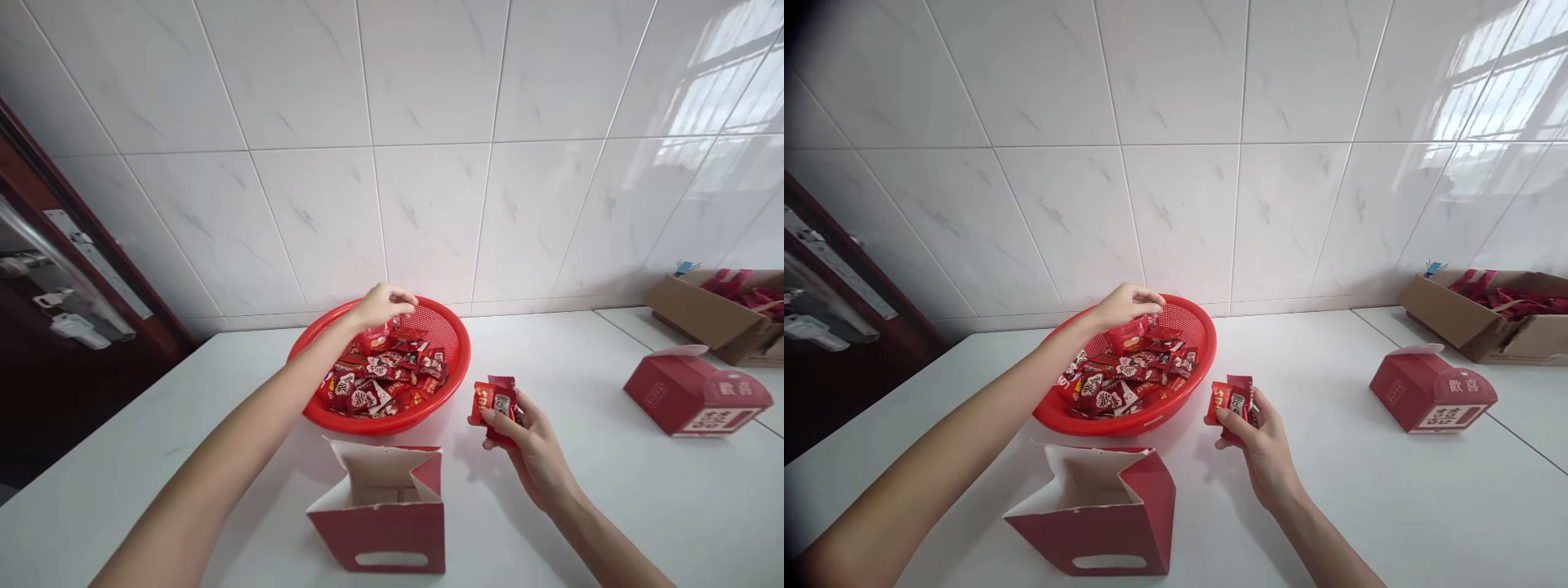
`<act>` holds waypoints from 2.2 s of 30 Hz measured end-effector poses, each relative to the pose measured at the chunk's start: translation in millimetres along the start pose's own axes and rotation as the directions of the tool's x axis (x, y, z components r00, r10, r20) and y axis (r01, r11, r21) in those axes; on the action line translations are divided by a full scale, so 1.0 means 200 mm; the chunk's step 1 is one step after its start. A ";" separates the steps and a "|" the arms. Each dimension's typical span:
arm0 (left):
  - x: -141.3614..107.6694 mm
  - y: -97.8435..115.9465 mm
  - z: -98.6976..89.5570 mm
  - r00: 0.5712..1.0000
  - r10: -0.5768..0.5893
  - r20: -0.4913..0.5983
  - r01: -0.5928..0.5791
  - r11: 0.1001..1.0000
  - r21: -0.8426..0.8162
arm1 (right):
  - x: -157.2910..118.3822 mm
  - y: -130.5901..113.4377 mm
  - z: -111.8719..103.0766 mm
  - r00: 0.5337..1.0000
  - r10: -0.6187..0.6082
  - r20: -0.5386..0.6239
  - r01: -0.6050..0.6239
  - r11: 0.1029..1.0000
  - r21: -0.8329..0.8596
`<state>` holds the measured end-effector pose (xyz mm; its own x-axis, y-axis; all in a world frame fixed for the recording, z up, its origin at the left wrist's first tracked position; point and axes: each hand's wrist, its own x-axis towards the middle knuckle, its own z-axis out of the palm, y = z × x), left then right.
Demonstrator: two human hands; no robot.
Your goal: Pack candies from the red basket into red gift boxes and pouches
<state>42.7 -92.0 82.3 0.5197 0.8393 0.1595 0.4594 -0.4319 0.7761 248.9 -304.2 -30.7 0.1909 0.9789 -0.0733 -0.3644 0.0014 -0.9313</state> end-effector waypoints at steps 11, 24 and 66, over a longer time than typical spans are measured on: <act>-0.02 -0.25 -0.04 0.979 -0.151 0.135 0.065 0.866 0.496 | 0.03 0.14 0.02 0.996 0.071 0.051 -0.071 0.997 -0.009; -0.04 -0.20 0.09 0.897 -0.176 0.404 -0.119 0.785 0.607 | 0.05 0.15 -0.02 0.991 0.089 0.101 -0.087 0.996 -0.023; -0.66 0.27 -0.07 0.969 0.248 -0.003 -0.247 0.962 -0.116 | 0.00 -0.42 0.31 0.912 -0.237 0.335 0.270 0.962 -0.052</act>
<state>-10.7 -221.9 111.5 0.6151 0.7068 0.3494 0.2301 -0.5848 0.7779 223.4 -291.0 70.1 -0.0449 0.9607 0.2740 -0.2512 0.2546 -0.9339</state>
